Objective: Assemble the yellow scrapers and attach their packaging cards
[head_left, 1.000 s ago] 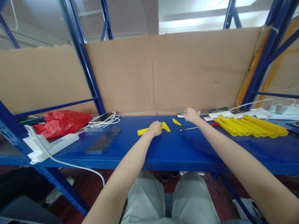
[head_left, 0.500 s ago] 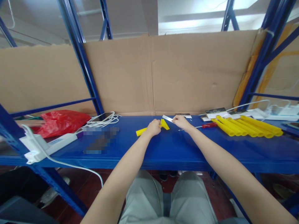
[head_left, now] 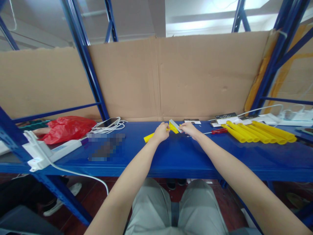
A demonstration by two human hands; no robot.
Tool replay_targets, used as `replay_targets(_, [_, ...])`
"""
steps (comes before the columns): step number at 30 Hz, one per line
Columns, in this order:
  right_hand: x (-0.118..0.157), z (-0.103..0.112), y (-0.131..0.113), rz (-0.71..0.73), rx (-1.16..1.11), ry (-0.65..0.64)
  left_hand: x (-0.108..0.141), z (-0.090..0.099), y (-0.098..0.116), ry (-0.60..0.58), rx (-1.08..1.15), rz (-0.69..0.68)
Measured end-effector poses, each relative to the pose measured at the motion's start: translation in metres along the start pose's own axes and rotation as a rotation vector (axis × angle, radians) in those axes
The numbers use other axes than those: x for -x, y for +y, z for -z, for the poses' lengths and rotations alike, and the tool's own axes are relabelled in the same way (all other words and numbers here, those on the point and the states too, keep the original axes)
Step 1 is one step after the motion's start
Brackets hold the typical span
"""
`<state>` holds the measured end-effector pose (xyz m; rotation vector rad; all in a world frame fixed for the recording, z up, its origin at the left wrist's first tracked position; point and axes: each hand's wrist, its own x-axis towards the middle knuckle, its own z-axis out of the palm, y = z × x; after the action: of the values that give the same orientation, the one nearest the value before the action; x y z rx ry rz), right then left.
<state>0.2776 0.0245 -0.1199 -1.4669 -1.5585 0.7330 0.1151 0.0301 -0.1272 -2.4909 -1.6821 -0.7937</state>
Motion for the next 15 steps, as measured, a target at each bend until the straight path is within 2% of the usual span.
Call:
replay_targets(6, [0.0042, 0.0025, -0.0042, -0.105, -0.057, 0.025, -0.0008, 0.0000, -0.0007, 0.014, 0.008, 0.001])
replay_targets(10, [0.0057, 0.0038, -0.0056, -0.174, -0.181, 0.003, -0.0013, -0.0008, -0.0019, 0.033, 0.024, -0.008])
replay_targets(15, [0.0060, 0.0036, -0.0053, -0.169, -0.162, -0.005, -0.0016, -0.0017, -0.0018, 0.067, 0.063, -0.034])
